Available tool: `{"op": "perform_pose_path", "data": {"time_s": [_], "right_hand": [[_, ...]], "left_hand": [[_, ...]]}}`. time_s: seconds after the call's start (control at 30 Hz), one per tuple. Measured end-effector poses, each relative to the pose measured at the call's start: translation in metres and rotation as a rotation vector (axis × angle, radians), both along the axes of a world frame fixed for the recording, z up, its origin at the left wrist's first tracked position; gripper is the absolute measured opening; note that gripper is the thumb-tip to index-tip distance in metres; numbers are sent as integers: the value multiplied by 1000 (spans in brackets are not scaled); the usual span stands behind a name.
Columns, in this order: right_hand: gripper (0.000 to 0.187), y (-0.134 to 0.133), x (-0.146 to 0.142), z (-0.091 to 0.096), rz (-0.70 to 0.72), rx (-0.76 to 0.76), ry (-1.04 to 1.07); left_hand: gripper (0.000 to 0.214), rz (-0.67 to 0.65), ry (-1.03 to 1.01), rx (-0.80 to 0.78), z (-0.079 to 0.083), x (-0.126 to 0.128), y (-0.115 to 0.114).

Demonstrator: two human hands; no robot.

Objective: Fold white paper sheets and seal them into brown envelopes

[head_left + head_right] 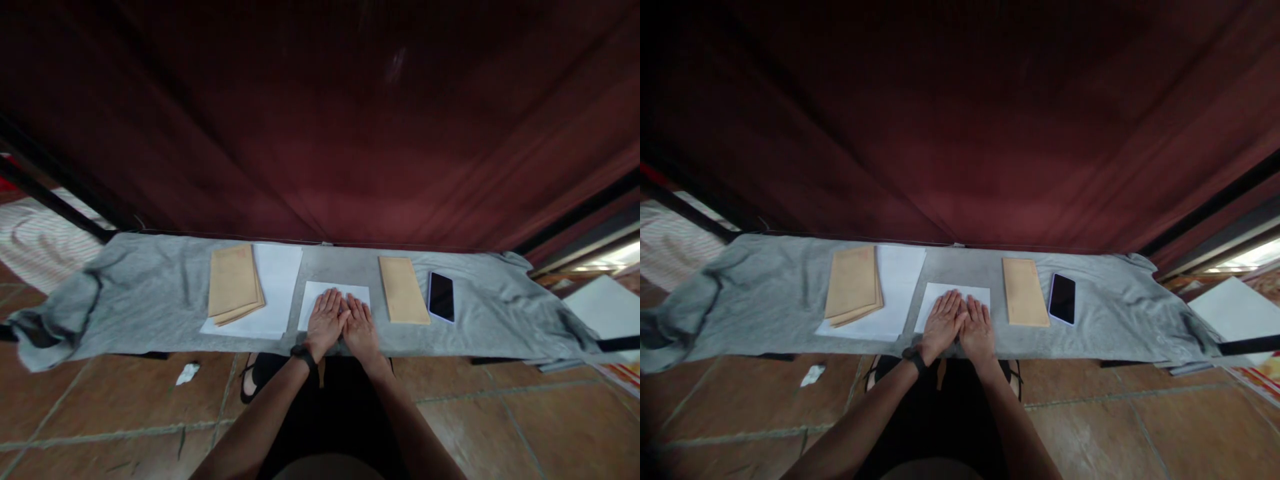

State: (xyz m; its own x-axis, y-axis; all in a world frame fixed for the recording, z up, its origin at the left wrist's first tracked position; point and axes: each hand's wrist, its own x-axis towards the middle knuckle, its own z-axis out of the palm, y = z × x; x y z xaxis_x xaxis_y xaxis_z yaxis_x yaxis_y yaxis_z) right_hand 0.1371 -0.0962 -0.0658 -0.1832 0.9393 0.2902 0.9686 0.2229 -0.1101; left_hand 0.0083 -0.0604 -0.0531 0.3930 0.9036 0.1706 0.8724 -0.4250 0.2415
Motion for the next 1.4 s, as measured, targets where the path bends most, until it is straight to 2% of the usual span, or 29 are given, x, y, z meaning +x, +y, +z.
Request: {"op": "perform_pose_path", "data": {"time_s": [0.17, 0.37, 0.53, 0.67, 0.97, 1.17, 1.3, 1.4], "right_hand": [[48, -1, -1, 3, -5, -26, 26], [47, 6, -1, 4, -35, -73, 100], [49, 28, -15, 9, -20, -99, 135], [48, 36, -22, 4, -11, -62, 99], [56, 25, 16, -14, -98, 46, 56], [56, 22, 22, -16, -118, 42, 30], [55, 22, 21, -18, -116, 54, 35], [55, 22, 21, -18, -111, 60, 45]], "left_hand": [[59, 58, 38, 18, -4, -17, 4], [60, 129, 74, 47, -7, -38, -12], [57, 134, 49, 65, -5, -40, -16], [57, 134, 23, 52, -6, -39, -15], [60, 148, 18, 39, -8, -40, -17], [60, 165, -19, 62, -8, -20, -9], [57, 67, -60, 47, -7, 5, 6], [57, 34, -51, 22, -8, 13, 15]]}}
